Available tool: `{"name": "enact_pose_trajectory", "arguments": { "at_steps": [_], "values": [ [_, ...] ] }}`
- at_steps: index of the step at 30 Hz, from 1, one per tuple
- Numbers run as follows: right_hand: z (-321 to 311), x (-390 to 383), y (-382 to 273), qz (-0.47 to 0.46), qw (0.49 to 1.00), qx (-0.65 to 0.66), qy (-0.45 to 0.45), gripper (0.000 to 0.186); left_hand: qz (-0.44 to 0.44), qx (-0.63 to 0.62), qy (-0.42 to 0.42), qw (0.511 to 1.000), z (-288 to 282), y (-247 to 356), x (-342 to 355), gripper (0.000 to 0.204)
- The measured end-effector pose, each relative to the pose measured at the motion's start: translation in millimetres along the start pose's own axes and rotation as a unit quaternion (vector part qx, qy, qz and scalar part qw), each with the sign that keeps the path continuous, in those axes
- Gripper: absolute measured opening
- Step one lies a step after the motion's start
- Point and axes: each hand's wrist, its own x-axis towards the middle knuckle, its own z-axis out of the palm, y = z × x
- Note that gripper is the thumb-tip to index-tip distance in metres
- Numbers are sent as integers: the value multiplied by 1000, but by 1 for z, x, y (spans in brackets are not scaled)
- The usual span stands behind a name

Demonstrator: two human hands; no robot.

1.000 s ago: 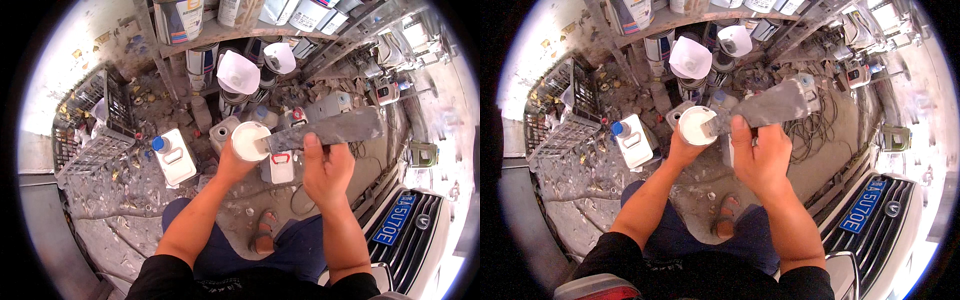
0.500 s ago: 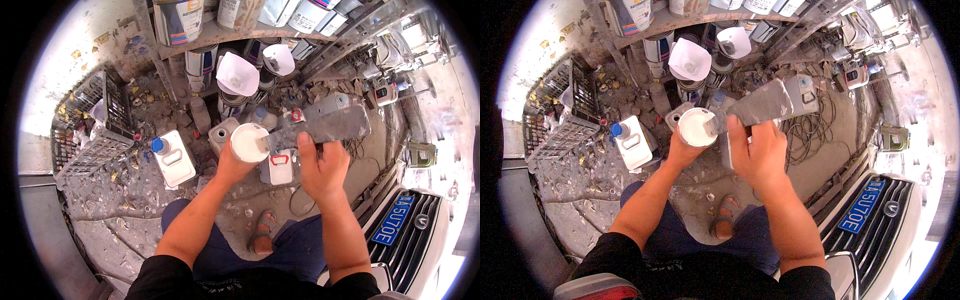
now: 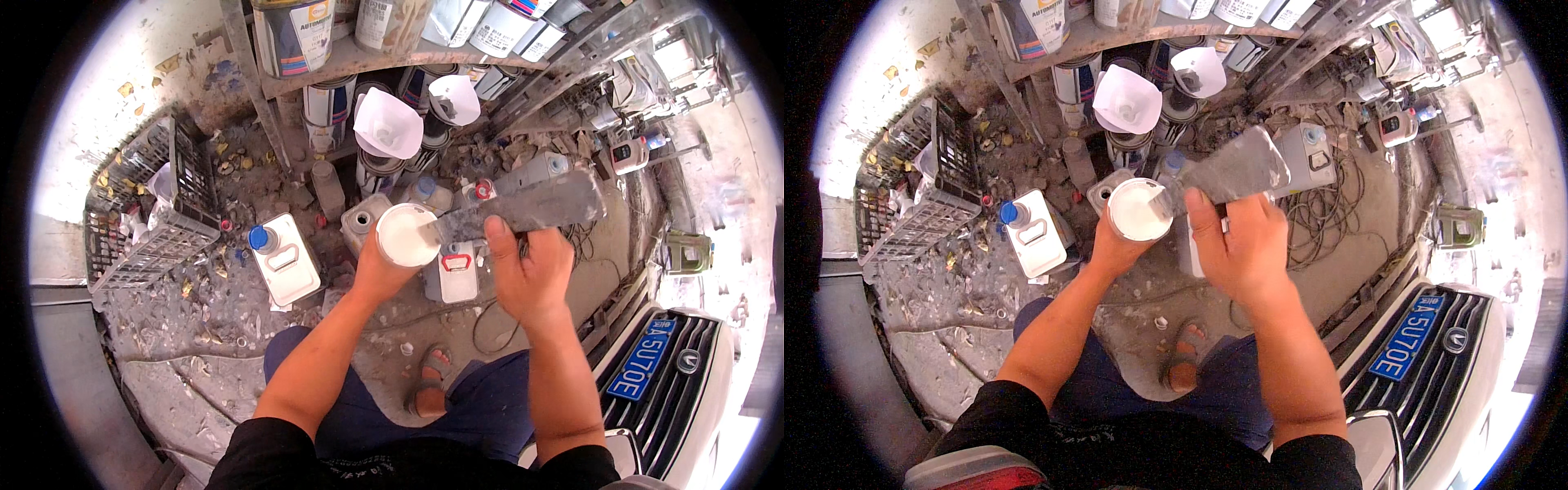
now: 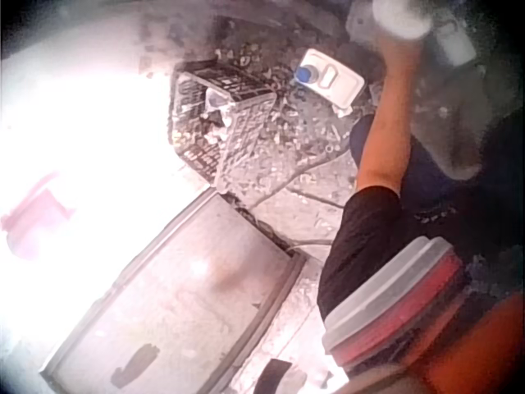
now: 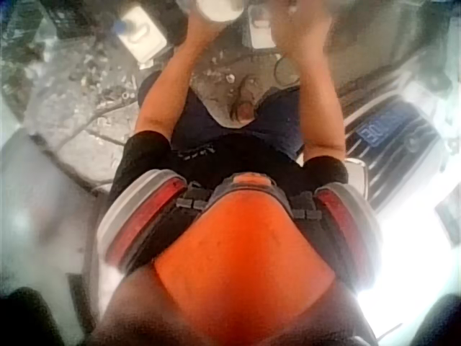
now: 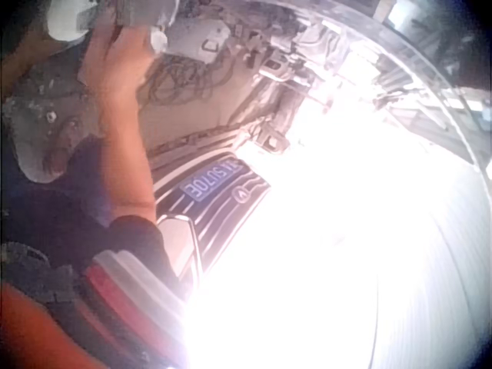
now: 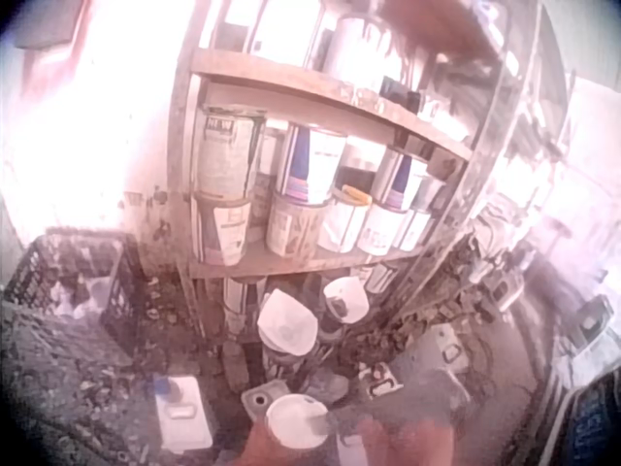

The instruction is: The person scrapes a white substance from a container using a metal tool. They then walk through a cluttered garage, pick up a spray gun, and proceed to tape newspaper sheets onto a metal door and the hood of a white car using yellow masking tape.

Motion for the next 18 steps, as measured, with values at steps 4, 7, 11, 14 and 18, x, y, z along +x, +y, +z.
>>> {"name": "enact_pose_trajectory", "arguments": {
  "at_steps": [4,7,11,14,18],
  "values": [
    [16,-17,5,49,995,35,83,14,20,30,-22,999,-2,6,4,54],
    [12,-11,-5,66,987,83,121,12,15,33,-9,999,-3,3,2,55],
    [-8,7,-9,10,996,58,73,11,-4,41,12,999,-1,-2,1,58],
    [-8,14,-2,-56,998,25,15,9,1,39,4,999,-3,1,2,60],
    [11,-4,5,-29,999,-27,38,10,-3,8,-1,1000,-3,-2,3,60]
  ]
}}
